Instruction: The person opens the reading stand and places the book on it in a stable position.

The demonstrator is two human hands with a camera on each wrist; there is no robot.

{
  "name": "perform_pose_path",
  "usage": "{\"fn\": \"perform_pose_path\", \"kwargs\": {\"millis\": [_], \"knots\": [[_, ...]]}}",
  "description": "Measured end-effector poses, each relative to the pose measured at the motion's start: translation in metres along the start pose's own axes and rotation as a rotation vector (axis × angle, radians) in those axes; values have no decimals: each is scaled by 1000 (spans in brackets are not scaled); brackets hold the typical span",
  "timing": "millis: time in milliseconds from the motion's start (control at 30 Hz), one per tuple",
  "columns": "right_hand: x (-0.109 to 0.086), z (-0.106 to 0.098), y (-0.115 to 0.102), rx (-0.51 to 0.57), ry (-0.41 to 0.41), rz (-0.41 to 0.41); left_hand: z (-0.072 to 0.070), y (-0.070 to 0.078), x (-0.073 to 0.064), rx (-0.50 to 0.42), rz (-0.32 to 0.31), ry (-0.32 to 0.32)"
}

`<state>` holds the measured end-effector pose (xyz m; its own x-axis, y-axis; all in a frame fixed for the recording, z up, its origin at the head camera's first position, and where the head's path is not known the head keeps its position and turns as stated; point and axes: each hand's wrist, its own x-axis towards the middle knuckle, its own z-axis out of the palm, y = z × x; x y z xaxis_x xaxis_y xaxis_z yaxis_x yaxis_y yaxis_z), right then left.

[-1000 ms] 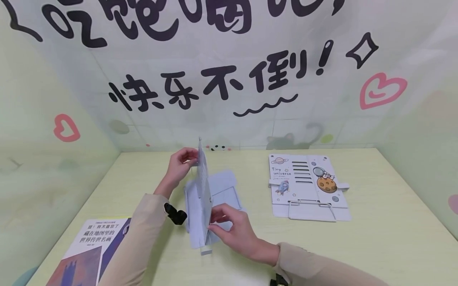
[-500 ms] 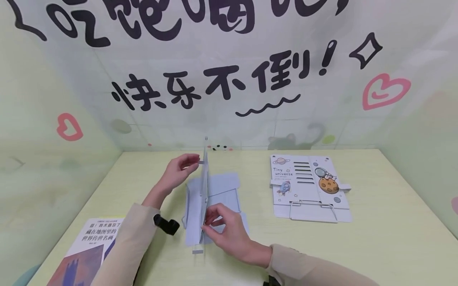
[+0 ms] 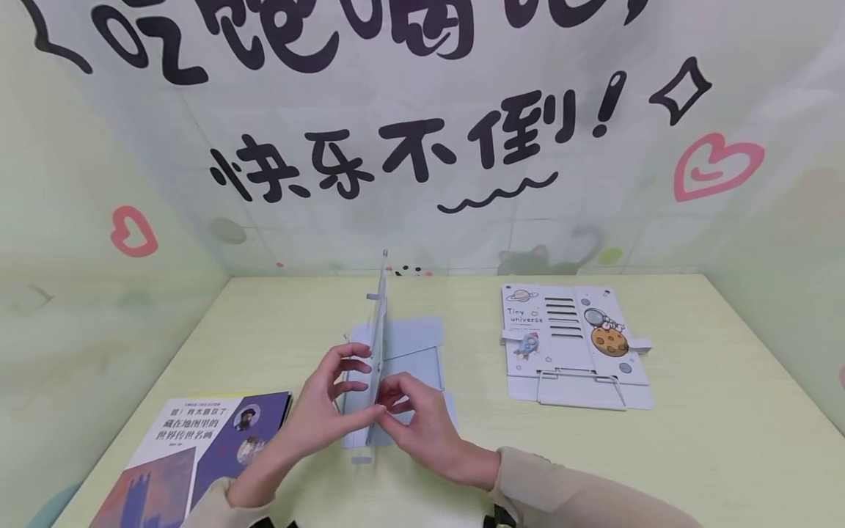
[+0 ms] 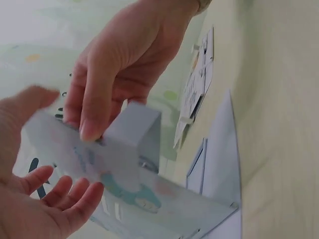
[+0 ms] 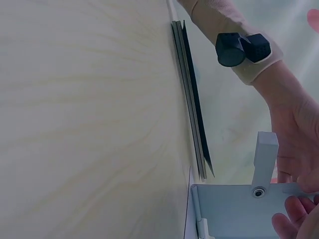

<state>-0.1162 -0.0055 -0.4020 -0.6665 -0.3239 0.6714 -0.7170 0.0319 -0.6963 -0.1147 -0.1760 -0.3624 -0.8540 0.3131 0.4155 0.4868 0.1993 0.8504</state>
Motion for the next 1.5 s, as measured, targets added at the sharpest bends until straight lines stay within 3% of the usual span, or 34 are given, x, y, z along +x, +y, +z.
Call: {"fn": "perform_pose_path", "kwargs": {"millis": [233,367,500,667,767,1033,1300,1500], "knots": [[2,3,1,-14,-26,-21,8,-2,-6,-1,63,87],[5,-1,0,-40,-119,-21,7,-3,-8,20,83,137],[12,-12,3,-128,-257,80,3,-4,-11,3,76,181],[26,-25,20,-347,-388,273,-3,-7,-15,-61,81,214],[31,-30,32,-457,-465,348,-5,-8,-16,-101,101,231],[36,-28,48,-634,-581,368,-7,-9,-18,-123,110,232],[50,-27,51,-639,-718,459,-5,-6,-17,-107,97,232],[48,-33,53,-596,-682,465,-3,-7,-16,-97,93,233]]}}
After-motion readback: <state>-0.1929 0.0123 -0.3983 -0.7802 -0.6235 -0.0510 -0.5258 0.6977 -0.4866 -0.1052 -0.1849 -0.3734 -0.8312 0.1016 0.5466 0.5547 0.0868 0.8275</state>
